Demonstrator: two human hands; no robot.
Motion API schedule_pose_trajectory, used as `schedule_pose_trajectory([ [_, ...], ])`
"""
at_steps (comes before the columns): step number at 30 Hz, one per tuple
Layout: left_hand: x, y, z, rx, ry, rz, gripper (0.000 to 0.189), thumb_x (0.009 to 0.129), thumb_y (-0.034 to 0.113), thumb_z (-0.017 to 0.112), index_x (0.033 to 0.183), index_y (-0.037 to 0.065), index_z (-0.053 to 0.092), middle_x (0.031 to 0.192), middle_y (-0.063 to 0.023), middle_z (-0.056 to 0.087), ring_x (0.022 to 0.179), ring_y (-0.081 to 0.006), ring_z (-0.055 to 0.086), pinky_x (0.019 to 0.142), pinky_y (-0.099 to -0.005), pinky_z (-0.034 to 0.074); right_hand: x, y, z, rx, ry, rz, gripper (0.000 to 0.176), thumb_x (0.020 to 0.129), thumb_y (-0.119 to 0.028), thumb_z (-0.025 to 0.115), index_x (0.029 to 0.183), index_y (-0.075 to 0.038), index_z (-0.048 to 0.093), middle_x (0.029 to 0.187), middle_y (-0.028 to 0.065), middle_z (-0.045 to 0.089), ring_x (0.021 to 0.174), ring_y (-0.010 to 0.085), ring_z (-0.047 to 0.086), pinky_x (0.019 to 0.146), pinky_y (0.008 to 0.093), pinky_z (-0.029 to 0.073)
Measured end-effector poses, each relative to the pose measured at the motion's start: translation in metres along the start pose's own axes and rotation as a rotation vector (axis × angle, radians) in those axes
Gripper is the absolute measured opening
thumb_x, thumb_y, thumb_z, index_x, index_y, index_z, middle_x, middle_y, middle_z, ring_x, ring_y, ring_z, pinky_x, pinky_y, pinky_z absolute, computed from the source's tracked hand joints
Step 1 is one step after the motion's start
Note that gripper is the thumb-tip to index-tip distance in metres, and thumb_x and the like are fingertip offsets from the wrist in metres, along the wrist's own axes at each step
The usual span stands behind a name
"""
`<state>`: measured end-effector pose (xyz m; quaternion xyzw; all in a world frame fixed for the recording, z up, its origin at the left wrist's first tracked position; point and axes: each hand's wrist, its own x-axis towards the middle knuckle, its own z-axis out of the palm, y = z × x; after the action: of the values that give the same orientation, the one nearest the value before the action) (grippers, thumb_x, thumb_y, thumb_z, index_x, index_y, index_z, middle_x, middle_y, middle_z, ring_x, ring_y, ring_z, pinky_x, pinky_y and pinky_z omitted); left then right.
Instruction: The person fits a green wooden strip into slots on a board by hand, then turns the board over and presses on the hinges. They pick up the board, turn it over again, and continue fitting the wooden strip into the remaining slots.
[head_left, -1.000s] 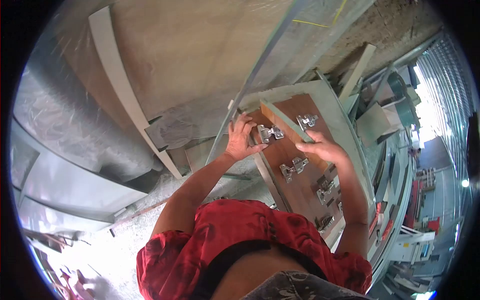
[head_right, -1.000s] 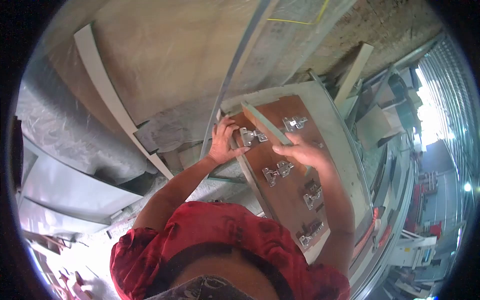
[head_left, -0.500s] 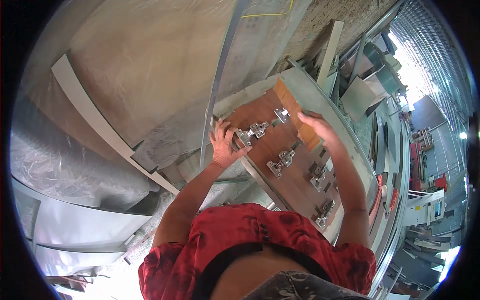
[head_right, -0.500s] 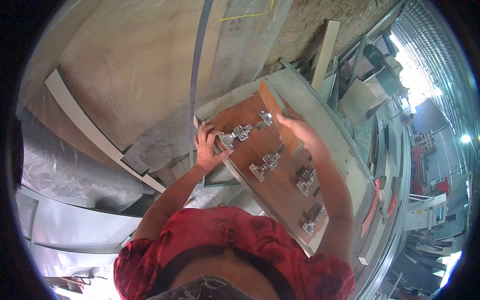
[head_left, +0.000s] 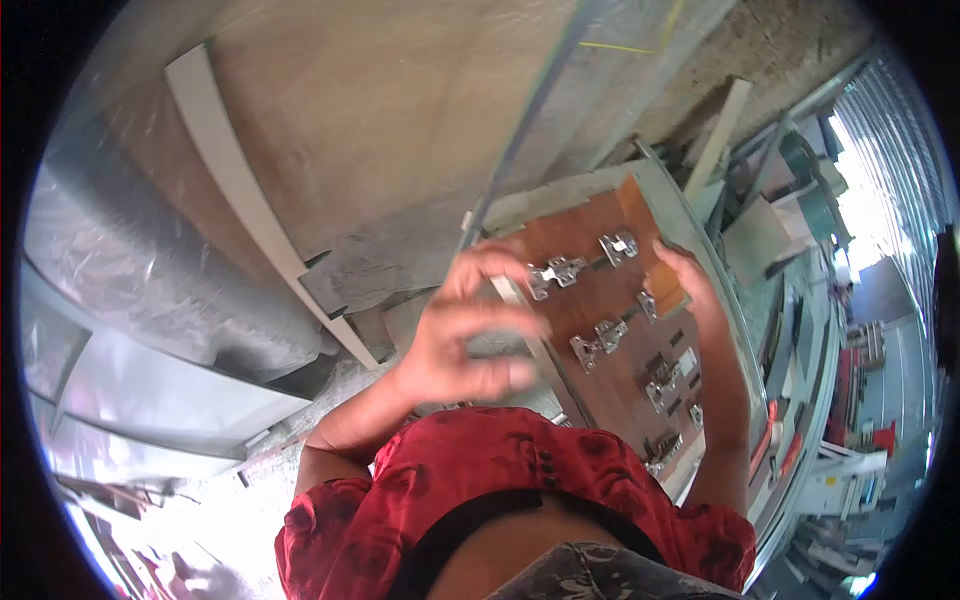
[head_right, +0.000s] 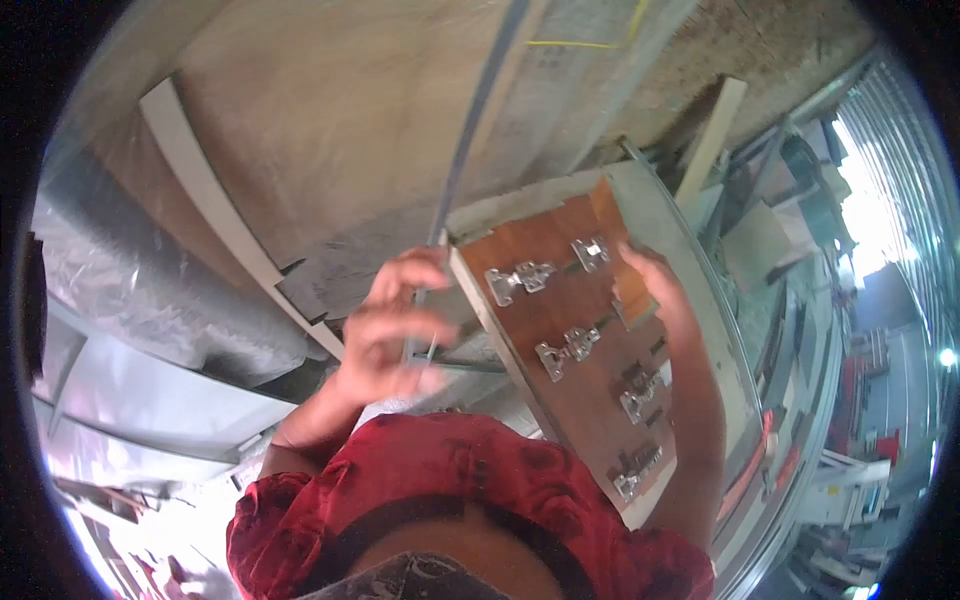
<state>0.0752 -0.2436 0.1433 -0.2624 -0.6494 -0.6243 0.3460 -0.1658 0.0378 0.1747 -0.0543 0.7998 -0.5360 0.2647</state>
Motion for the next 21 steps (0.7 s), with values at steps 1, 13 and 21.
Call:
schedule_pose_trajectory([
  [1, 0.005, 0.02, 0.0, -0.071, 0.046, 0.167, 0.035, 0.066, 0.03, 0.083, 0.095, 0.013, 0.073, 0.118, -0.0137, 0.05, 0.12, -0.0347, 0.042, 0.1, -0.05, 0.034, 0.01, 0.007, -0.005, -0.019, 0.03, 0.102, 0.038, 0.087, -0.039, 0.065, 0.103, -0.005, 0.061, 0.075, 0.0066, 0.063, 0.06, 0.0168, 0.063, 0.053, 0.0296, 0.05],
  [13, 0.017, 0.11, 0.022, -0.265, 0.476, 0.91, 0.004, 0.081, 0.023, 0.07, 0.08, 0.02, 0.072, 0.107, -0.0146, 0.053, 0.114, -0.043, 0.044, 0.096, -0.0565, 0.037, 0.024, -0.025, 0.043, 0.058, -0.165, -0.07, 0.028, 0.092, -0.035, 0.057, 0.101, -0.009, 0.062, 0.083, 0.0012, 0.063, 0.07, 0.0111, 0.061, 0.064, 0.0261, 0.051],
  [21, -0.019, 0.125, 0.007, -0.181, 0.243, 0.777, 0.025, 0.09, 0.03, 0.06, 0.076, 0.012, 0.068, 0.109, -0.0155, 0.053, 0.117, -0.0412, 0.037, 0.095, -0.055, 0.035, -0.013, 0.012, 0.027, 0.132, -0.117, -0.52, 0.033, 0.094, -0.04, 0.053, 0.101, -0.009, 0.062, 0.083, 0.0021, 0.062, 0.072, 0.012, 0.06, 0.066, 0.0287, 0.051],
])
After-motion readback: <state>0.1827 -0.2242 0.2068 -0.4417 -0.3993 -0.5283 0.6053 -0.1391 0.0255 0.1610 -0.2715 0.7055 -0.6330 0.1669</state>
